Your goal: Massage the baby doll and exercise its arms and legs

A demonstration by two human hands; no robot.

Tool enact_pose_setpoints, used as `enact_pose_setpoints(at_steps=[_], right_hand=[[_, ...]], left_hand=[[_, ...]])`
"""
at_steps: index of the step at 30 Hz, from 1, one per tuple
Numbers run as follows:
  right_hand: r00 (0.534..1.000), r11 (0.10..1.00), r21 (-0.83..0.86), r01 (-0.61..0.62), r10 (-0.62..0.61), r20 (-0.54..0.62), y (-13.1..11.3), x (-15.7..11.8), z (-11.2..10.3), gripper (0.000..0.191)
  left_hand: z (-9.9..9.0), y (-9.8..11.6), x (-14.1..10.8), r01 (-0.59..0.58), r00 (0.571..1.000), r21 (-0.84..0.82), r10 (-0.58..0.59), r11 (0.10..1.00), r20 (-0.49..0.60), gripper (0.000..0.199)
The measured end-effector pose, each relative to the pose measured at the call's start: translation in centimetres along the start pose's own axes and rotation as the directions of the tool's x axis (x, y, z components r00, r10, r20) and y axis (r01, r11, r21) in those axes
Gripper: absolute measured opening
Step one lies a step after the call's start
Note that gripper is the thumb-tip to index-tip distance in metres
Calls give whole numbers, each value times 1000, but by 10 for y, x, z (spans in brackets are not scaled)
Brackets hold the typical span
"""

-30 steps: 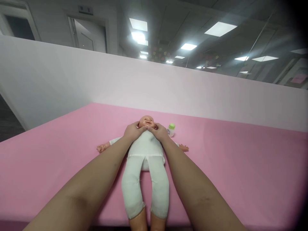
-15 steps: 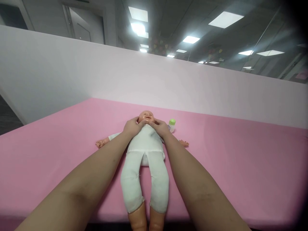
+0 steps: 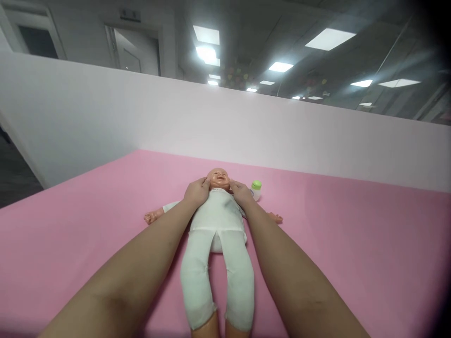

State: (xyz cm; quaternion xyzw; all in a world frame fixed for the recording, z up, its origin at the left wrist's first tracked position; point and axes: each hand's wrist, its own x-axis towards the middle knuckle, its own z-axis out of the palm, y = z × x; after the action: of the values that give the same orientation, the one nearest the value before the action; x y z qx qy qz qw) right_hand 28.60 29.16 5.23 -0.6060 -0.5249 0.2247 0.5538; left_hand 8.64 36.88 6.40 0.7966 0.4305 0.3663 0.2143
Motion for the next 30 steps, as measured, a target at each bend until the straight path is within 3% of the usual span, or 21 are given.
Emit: enact_pose_setpoints(at_steps=[4,9,15,30], right_hand=[[999,1000,3,11,-10,-43,1,-2,1,60],[997,988,-144,61,-67,-32,-8,-8,1,58],[997,979,-203,-5,-12,-82,-7,-7,2,61],[999,992,122,-7,3,33,-12,-8,1,44]], left_hand=[[-2,3,-3,-20,1000,-5,20,1000,24,61],[-4,9,-7,22,998,-40,-19,999,65,64],[-3,10,-8,26,998,-15,-25,1000,61,61],[-6,6,-5,-25,997,55,21,998,70,48]])
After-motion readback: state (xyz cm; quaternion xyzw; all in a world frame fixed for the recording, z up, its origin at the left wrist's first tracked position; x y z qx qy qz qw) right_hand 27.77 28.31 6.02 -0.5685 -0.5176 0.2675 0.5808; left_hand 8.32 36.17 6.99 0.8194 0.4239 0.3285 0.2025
